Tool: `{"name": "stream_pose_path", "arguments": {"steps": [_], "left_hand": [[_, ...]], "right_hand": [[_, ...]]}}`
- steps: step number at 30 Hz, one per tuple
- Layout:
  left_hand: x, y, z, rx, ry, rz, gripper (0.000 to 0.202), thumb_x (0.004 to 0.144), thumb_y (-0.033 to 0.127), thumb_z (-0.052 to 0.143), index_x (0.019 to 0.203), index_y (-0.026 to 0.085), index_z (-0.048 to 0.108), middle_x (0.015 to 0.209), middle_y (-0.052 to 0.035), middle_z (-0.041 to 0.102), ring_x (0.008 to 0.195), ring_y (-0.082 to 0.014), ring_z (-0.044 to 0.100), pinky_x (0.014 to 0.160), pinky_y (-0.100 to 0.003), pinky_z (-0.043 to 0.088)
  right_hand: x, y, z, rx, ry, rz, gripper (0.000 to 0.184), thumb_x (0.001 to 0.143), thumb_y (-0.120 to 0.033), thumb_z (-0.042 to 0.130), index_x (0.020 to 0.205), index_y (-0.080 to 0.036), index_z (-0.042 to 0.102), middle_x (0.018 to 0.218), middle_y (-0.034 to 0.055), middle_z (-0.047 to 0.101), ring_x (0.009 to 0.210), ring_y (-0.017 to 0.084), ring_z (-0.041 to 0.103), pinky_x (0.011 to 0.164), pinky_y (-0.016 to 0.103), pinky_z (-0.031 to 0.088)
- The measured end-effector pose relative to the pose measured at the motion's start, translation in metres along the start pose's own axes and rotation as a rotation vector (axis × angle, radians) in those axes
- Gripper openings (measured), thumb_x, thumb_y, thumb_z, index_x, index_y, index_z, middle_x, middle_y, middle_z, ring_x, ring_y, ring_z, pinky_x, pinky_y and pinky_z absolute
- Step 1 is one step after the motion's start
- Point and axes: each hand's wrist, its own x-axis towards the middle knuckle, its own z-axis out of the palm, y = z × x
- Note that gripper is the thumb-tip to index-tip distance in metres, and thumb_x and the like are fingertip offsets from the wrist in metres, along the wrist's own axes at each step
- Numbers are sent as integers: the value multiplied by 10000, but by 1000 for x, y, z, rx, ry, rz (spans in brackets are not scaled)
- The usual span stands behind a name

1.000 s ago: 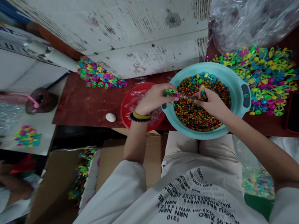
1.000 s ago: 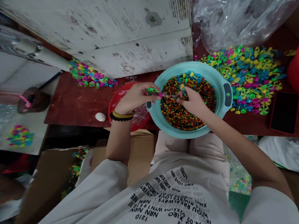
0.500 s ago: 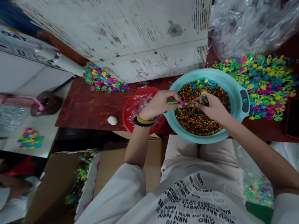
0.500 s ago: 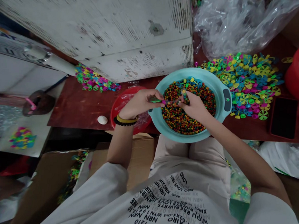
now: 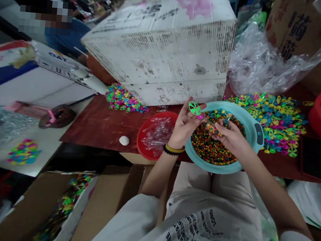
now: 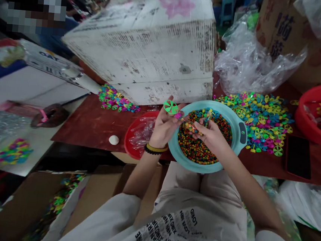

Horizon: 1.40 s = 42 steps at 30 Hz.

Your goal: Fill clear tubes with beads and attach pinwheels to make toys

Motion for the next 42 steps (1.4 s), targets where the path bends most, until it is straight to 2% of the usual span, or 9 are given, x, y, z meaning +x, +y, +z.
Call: {"name": "stream_pose_path", "arguments": {"steps": [5, 10, 18, 23, 25, 30, 36, 39, 42], "left_hand": [[1, -13, 14, -172, 113, -42, 495, 713, 630, 933, 929, 252, 696, 1093, -56, 765, 1160, -238, 707, 1128, -441, 525], [-7, -9, 21, -262, -30, -135, 623, 692, 734, 911, 1031, 255, 702, 1207, -95, 776, 1333, -324, 667, 1117, -483, 546], [-17, -29, 29, -201, 195, -74, 562, 770, 760, 831, 886, 234, 671, 1053, -55, 770, 1125, -259, 741, 1053, -443, 591], [-23, -15, 16, -215, -12, -186, 521, 718, 693, 900, 900, 236, 728, 1168, -88, 778, 1206, -316, 719, 990, -459, 612], [-26, -11, 15, -235, -87, -213, 552, 744, 720, 873, 998, 247, 747, 1208, -102, 773, 1210, -328, 718, 949, -452, 614], [-28, -18, 17, -298, 116, -197, 498, 722, 653, 927, 909, 244, 712, 965, -26, 765, 1055, -249, 755, 1012, -419, 588], [-33, -19, 10, -291, -25, -245, 496, 657, 640, 972, 842, 234, 757, 897, -61, 799, 1206, -347, 745, 1102, -489, 556], [-41, -21, 19, -226, 158, -240, 471, 699, 618, 957, 812, 216, 739, 958, -73, 823, 1144, -321, 773, 1048, -442, 573], [-47, -25, 29, -219, 301, -257, 486, 661, 608, 977, 762, 207, 722, 922, -57, 821, 1026, -283, 799, 944, -385, 595]], "right_hand": [[-10, 11, 13, -32, 128, -180, 566, 664, -522, 969, 800, -259, 488, 731, -56, 572, 678, 153, 612, 621, 304, 507], [-24, 15, 19, -28, 31, -1, 584, 690, -601, 927, 821, -266, 468, 759, -15, 645, 646, 188, 649, 532, 303, 439], [-31, 27, 17, -499, 374, -437, 422, 855, -596, 790, 862, -284, 506, 968, 38, 739, 817, 232, 690, 723, 395, 550], [-36, 27, 18, -195, 141, -157, 525, 808, -644, 823, 849, -286, 442, 776, -10, 660, 616, 205, 651, 478, 311, 383], [-37, 28, 18, -143, 140, -131, 554, 784, -657, 835, 845, -287, 428, 725, -24, 629, 589, 203, 638, 459, 303, 361], [-38, 37, 19, -443, 332, -372, 472, 809, -622, 829, 837, -286, 499, 890, 28, 710, 820, 237, 695, 668, 378, 556], [-43, 45, 12, -163, 192, -136, 548, 762, -643, 860, 824, -291, 443, 759, -27, 638, 594, 195, 608, 503, 333, 466], [-48, 51, 6, -424, 339, -320, 435, 847, -589, 814, 860, -294, 495, 913, 27, 742, 783, 253, 710, 718, 421, 569], [-51, 56, 3, -663, 416, -417, 352, 900, -544, 766, 860, -295, 521, 1092, 84, 785, 1051, 308, 737, 972, 497, 542]]}}
